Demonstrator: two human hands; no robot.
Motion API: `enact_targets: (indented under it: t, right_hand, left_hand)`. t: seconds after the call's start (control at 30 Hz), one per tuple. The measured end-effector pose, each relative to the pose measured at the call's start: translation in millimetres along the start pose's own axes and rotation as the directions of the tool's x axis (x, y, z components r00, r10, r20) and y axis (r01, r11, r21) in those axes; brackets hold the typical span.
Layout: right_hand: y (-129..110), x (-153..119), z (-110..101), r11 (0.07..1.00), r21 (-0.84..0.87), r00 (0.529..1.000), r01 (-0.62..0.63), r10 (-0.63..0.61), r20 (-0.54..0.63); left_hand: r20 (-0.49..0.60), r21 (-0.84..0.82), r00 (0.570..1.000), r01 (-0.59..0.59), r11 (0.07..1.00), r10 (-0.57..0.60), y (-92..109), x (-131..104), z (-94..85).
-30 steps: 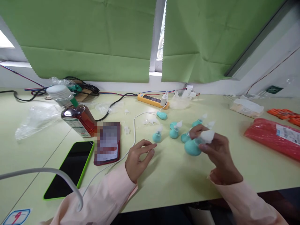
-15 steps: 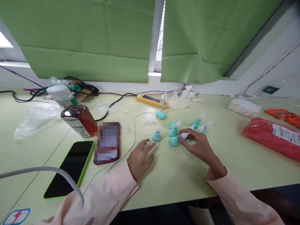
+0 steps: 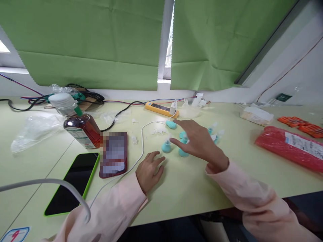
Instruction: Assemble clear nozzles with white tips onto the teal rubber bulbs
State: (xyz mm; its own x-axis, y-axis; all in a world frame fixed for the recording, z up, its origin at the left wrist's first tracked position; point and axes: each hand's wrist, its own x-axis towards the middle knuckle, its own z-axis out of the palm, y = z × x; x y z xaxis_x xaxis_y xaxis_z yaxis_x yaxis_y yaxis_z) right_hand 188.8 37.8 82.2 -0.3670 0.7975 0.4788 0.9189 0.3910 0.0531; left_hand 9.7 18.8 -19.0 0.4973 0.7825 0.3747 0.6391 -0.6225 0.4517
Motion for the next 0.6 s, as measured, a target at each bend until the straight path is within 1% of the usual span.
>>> enact_targets:
  t: [0.07, 0.13, 0.17, 0.23, 0.3, 0.4, 0.5, 0.6]
  right_hand:
    - [-5.3, 14.3, 10.8, 0.999, -0.035, 0.984, 0.002, 0.004, 0.176]
    - [-8.1, 22.7, 21.8, 0.999, -0.047, 0.947, 0.022, -0.006, 0.321]
    - [-8.6, 24.9, 26.1, 0.998, -0.053, 0.929, 0.029, -0.008, 0.370]
    - [-8.3, 26.2, 31.2, 0.996, -0.079, 0.904, 0.036, 0.001, 0.428]
    - [-6.0, 25.3, 32.6, 0.992, -0.119, 0.891, 0.047, 0.012, 0.453]
    - [2.1, 24.1, 32.4, 0.982, -0.178, 0.890, 0.066, 0.023, 0.456]
    - [15.4, 25.8, 34.0, 0.970, -0.240, 0.902, 0.021, 0.086, 0.424]
    - [27.8, 28.7, 37.4, 0.963, -0.267, 0.913, -0.026, 0.132, 0.387]
  left_hand:
    - [-0.006, 0.010, 1.000, -0.003, 1.000, 0.003, -0.3, 0.5, -0.2]
    - [-0.012, 0.020, 1.000, -0.005, 1.000, 0.005, -0.1, 0.9, -0.7]
    - [-0.015, 0.024, 1.000, -0.007, 1.000, 0.007, 0.1, 1.1, -1.0]
    - [-0.020, 0.031, 1.000, -0.016, 0.999, 0.017, 0.6, 1.2, -1.5]
    - [-0.022, 0.035, 0.999, -0.025, 0.999, 0.026, 1.0, 1.3, -1.9]
    - [-0.025, 0.043, 0.999, -0.034, 0.999, 0.035, 0.5, 1.3, -1.8]
    - [-0.035, 0.052, 0.998, -0.046, 0.998, 0.048, -0.5, 1.2, -1.2]
    - [-0.033, 0.063, 0.998, -0.053, 0.997, 0.056, -0.9, 1.2, -0.8]
